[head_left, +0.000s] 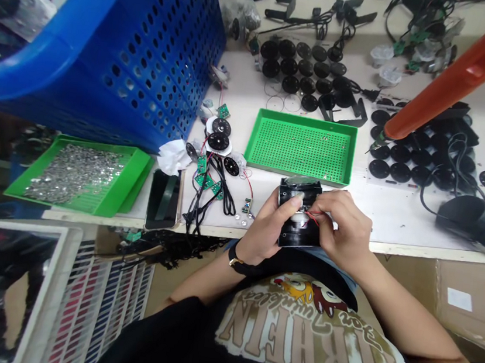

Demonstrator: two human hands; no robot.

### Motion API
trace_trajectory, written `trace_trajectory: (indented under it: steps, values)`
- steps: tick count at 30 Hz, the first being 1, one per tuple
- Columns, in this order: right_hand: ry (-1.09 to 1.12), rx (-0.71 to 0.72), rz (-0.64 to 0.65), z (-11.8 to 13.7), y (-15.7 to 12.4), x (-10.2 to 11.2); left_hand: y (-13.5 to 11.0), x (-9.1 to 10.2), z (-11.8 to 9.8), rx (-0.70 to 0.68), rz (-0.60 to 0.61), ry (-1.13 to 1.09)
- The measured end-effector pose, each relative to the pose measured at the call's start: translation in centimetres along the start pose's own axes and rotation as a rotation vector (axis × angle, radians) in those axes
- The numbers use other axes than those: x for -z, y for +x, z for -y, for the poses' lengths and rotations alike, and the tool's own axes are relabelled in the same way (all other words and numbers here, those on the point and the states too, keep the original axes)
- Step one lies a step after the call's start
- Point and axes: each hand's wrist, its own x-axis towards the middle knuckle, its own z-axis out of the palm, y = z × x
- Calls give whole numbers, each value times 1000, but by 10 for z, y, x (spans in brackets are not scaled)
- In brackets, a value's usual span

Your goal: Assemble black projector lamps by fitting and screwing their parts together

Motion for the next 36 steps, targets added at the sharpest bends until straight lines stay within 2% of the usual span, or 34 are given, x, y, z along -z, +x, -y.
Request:
trace_trajectory:
  steps: [5, 9, 10, 14, 17, 20, 22, 24, 29, 32, 36]
  values:
    - [18, -29, 35, -2, 1, 1, 8, 4, 3, 50, 25, -86]
    - [223, -207, 160, 1, 1, 11, 15, 7, 4, 91, 71, -254]
    - [313, -261, 145, 1, -1, 13, 16, 8, 4, 84, 70, -272]
    - [609, -489, -56, -4, -13, 12, 17, 9, 7, 68, 42, -252]
    - [670, -639, -51, -8, -21, 5, 18, 10, 11, 54, 48, -241]
    - [680, -679, -50, -7, -23, 0, 18, 13, 14, 23, 71, -238]
    - [663, -669, -69, -5, -23, -1, 17, 16, 15, -5, 79, -230]
    - [558, -612, -83, -1, -21, 0, 16, 17, 16, -25, 85, -206]
    - [122, -259, -78, 6, -13, 3, 12, 14, 12, -68, 57, -123]
    - [34, -90, -49, 6, -6, 4, 10, 10, 10, -77, 37, -105]
    - [-28, -9, -13, 0, -2, -1, 7, 6, 10, -62, -4, -106]
